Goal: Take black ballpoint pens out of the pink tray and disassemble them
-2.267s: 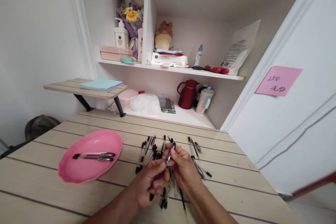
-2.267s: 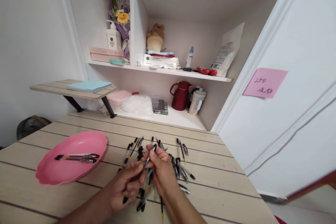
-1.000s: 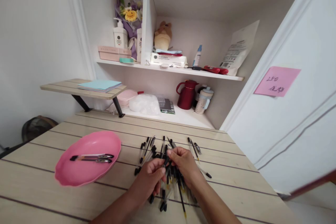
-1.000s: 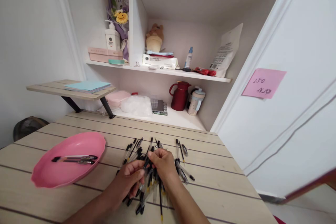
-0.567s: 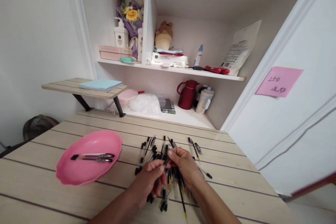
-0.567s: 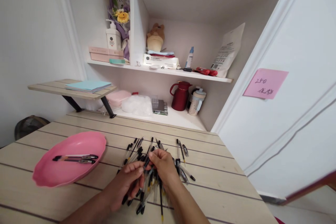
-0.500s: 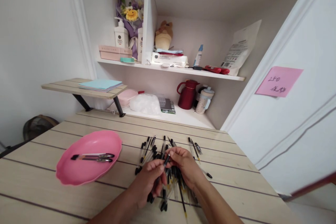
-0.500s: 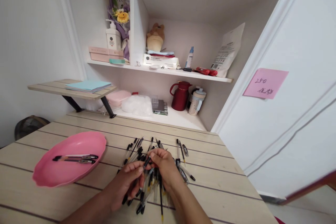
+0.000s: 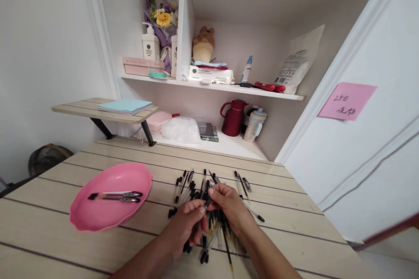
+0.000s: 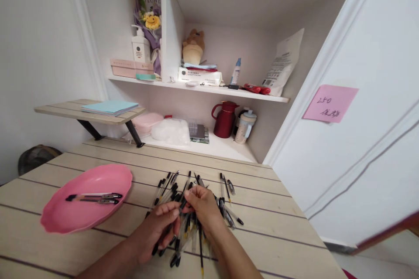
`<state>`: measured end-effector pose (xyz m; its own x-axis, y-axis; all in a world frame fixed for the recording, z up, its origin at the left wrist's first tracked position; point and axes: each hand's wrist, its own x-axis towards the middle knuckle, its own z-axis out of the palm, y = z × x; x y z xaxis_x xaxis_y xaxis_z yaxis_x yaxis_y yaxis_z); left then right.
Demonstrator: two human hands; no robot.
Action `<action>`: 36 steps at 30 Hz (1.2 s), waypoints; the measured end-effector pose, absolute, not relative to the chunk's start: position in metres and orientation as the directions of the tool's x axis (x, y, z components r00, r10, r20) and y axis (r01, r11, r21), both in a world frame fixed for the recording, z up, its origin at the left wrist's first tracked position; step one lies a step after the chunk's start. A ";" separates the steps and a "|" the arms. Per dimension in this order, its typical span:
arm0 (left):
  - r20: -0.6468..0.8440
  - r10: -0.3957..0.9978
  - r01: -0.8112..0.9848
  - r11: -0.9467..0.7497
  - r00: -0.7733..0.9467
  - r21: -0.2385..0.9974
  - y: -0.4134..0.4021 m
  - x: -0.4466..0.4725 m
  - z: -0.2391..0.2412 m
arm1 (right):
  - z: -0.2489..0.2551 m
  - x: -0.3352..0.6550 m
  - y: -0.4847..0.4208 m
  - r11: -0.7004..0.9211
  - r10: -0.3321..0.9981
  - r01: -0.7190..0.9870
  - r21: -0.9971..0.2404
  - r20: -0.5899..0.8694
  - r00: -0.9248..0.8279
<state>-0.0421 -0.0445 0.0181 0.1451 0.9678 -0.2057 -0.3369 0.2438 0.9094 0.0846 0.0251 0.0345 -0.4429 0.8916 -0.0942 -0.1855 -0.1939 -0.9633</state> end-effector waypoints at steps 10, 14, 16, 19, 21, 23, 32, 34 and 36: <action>-0.257 0.930 -0.373 0.344 0.264 0.861 -0.045 -0.047 0.020 | 0.048 0.105 0.046 -0.061 0.967 -0.291 -0.955 0.016 -0.253; -0.229 0.955 -0.383 0.287 0.190 0.878 -0.043 -0.048 0.019 | 0.043 0.105 0.044 -0.030 0.935 0.035 -0.999 -0.040 -0.352; -0.215 0.963 -0.383 0.263 0.163 0.885 -0.042 -0.048 0.019 | 0.040 0.099 0.038 -0.095 0.899 0.070 -0.993 -0.115 -0.423; -0.213 0.963 -0.352 0.260 0.167 0.899 -0.042 -0.048 0.018 | 0.038 0.091 0.034 -0.137 0.898 0.004 -0.991 -0.126 -0.421; -0.218 0.957 -0.307 0.270 0.193 0.913 -0.043 -0.048 0.018 | 0.039 0.092 0.038 -0.102 0.949 -0.089 -0.991 -0.070 -0.306; -0.236 0.952 -0.232 0.278 0.194 0.932 -0.043 -0.049 0.019 | 0.042 0.103 0.049 -0.020 0.994 -0.208 -0.978 0.002 -0.107; 0.005 0.967 0.310 0.076 -0.254 0.948 -0.028 -0.071 0.022 | 0.045 0.150 0.085 0.128 0.979 -0.099 -0.987 0.110 0.174; 0.031 0.957 0.401 0.092 -0.289 0.911 -0.026 -0.076 0.020 | 0.032 0.136 0.080 0.051 0.999 0.097 -0.994 0.052 0.005; 0.051 0.955 0.479 0.101 -0.294 0.872 -0.024 -0.079 0.019 | 0.020 0.121 0.073 0.057 0.997 0.268 -0.962 0.039 -0.074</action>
